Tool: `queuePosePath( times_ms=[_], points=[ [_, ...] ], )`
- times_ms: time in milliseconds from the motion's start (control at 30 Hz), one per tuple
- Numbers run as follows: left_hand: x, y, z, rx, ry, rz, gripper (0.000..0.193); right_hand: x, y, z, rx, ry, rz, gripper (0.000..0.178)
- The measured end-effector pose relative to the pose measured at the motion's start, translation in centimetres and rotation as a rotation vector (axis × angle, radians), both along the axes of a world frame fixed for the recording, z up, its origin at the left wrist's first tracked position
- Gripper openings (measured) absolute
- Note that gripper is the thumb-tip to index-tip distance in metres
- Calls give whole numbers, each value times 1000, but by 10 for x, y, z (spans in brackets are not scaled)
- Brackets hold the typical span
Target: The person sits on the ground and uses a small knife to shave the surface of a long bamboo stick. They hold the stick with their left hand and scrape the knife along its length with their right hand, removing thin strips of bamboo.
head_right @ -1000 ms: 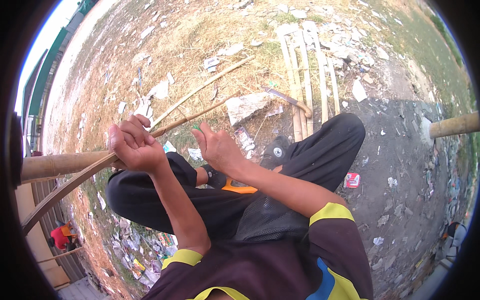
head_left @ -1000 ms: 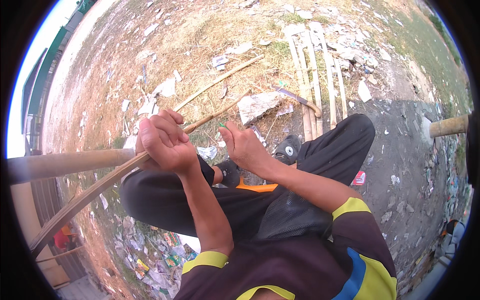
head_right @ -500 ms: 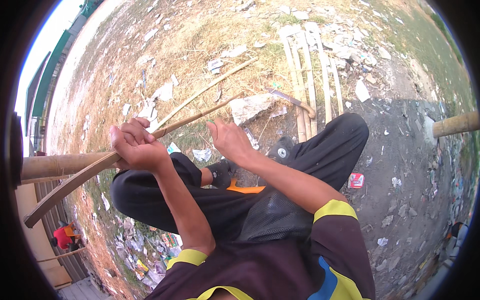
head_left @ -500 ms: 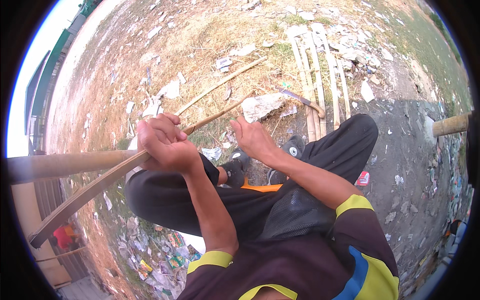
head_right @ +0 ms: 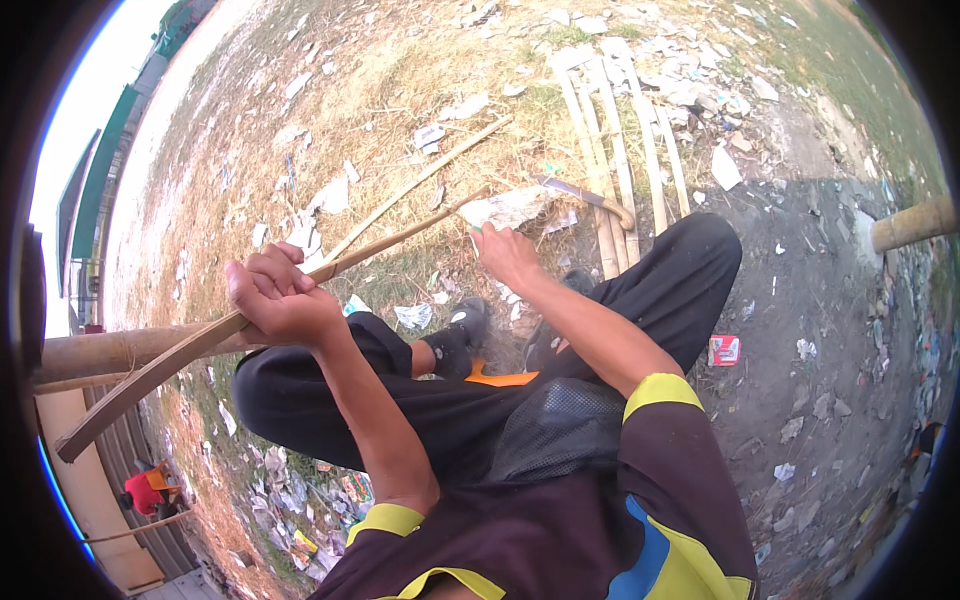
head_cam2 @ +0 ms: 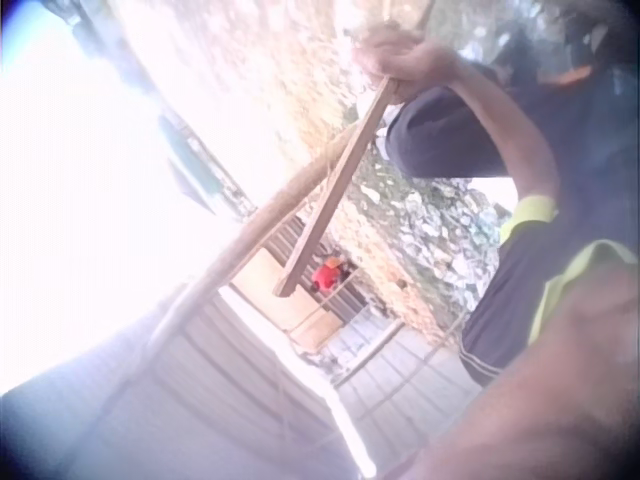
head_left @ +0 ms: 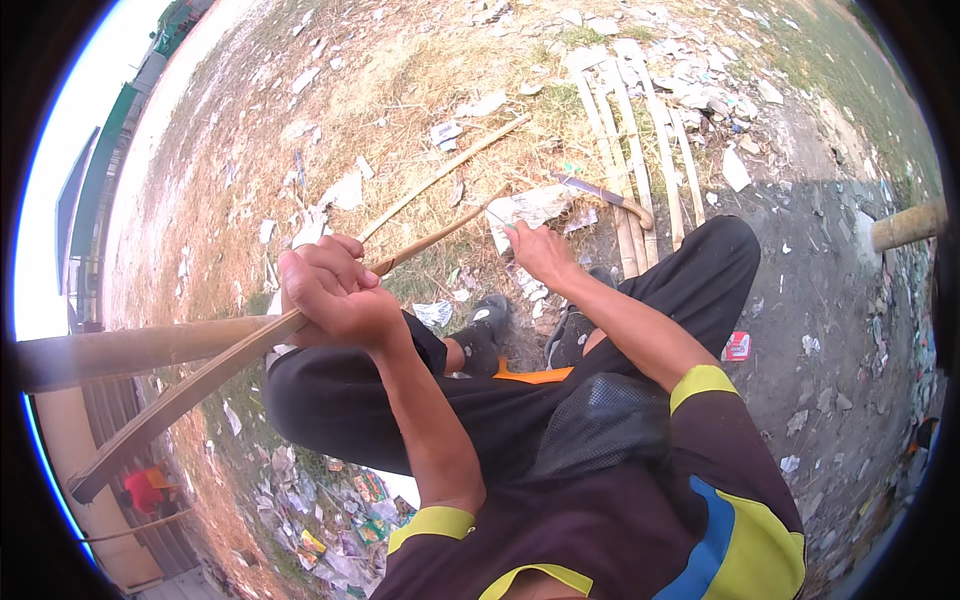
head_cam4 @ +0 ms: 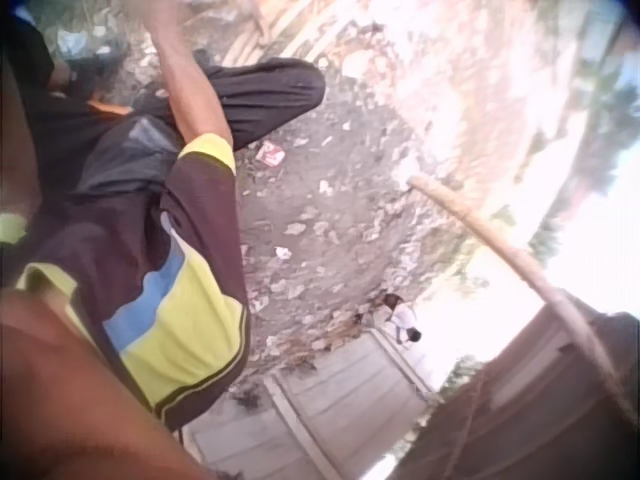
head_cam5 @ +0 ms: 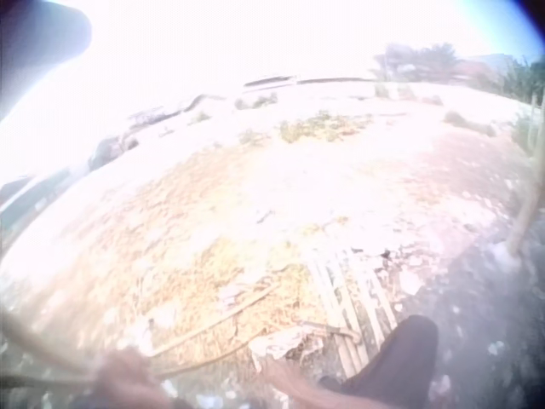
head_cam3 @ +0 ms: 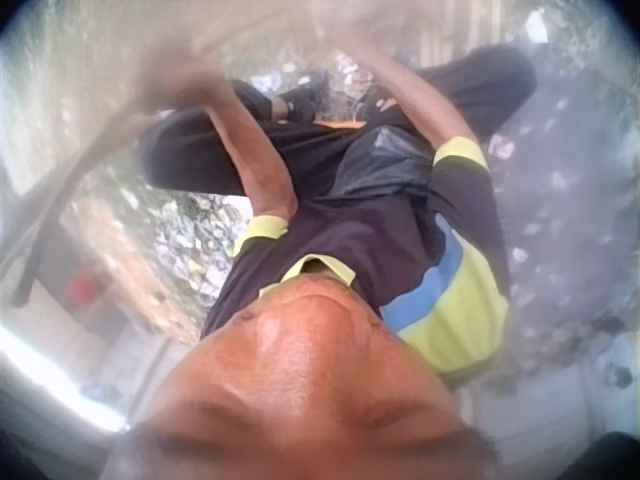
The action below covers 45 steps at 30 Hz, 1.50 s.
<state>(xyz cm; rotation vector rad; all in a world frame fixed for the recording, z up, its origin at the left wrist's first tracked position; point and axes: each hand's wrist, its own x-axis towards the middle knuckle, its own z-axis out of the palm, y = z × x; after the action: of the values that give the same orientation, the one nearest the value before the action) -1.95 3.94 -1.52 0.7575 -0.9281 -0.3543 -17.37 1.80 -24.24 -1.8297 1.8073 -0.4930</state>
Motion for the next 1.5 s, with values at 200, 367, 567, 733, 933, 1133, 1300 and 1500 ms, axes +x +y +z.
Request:
queuePosePath(
  times_ms=[200,367,567,733,933,1133,1300,1500],
  points=[
    [4,0,-1,-8,-48,35,43,-10,-15,-28,-90,106,91,38],
    [-3,-7,0,-1,5,14,45,-30,-49,-96,52,382,-89,41],
    [8,4,-1,52,15,61,45,-41,-32,-67,60,236,-135,49],
    [7,1,-2,35,-6,43,46,-9,-21,-8,-64,-96,36,44],
    [12,0,2,75,-21,22,48,13,-44,-39,-60,275,109,35],
    [12,1,1,80,98,138,47,-97,-55,-132,285,539,-168,32],
    [6,2,2,22,30,74,43,-51,-32,-44,158,66,-108,44],
    [-4,1,6,25,39,153,37,9,-30,-14,37,-234,2,40]
  ],
)
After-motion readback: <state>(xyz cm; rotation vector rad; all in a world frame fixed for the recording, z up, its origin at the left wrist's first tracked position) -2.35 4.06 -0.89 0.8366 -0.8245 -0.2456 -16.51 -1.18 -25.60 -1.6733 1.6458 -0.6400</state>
